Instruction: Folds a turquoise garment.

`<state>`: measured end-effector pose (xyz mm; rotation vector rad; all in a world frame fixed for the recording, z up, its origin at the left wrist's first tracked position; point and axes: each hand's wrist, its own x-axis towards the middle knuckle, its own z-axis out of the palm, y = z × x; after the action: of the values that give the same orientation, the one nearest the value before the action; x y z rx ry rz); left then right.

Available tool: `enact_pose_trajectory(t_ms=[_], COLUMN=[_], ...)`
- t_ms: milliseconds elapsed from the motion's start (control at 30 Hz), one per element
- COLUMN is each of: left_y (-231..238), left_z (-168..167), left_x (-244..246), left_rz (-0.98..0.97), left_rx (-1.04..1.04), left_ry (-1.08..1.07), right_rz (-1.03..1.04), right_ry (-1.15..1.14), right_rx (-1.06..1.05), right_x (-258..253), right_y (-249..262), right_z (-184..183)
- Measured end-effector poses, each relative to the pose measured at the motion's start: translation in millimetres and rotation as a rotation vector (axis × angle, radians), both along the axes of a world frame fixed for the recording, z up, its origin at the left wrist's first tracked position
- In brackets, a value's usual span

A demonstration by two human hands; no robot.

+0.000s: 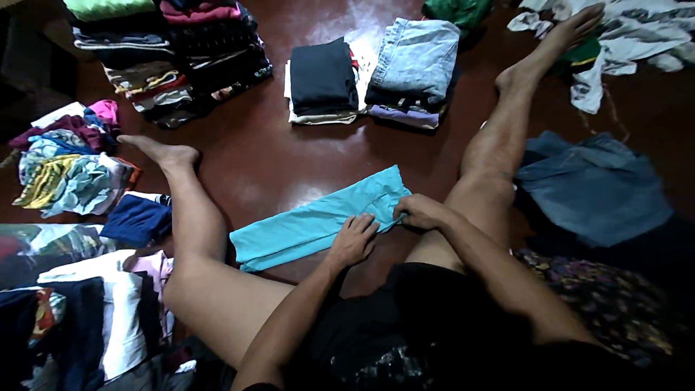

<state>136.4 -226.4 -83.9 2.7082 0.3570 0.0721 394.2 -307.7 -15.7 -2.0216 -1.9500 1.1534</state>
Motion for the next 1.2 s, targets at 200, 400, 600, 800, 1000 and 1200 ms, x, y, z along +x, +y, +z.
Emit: enact_pose_trajectory(t_ms=[200, 400, 600, 800, 1000, 1200], left_y=[2.5, -2.2, -11.3, 5.5, 5.9, 28.2], left_z=[23.6, 35.9, 98.8, 42.9, 44.9, 62.1], left_x=[20.4, 34.8, 35.1, 28.4, 7.1, -34.5], left_rz=[0.232, 0.341, 0.463, 0.500, 0.269, 0.193], left_rx=[-0.117, -0.078, -0.328, -0.101, -0.083, -0.167], left_ry=[-0.140, -0.055, 0.174, -0.111, 0.210, 0.421], right_rz=[-0.249, -0.324, -0.299, -0.406, -0.038, -0.071], right_ry=[0.197, 0.335, 0.217, -0.078, -0.098, -0.171], right_rx=[0.193, 0.311, 0.160, 0.361, 0.144, 0.043], right_x=[6.7, 2.4, 0.1, -5.4, -23.5, -27.1], right_y=[-1.7, 2.2, 4.4, 14.2, 14.9, 23.3], right_z=[14.2, 15.3, 15.9, 3.3, -14.6, -15.5])
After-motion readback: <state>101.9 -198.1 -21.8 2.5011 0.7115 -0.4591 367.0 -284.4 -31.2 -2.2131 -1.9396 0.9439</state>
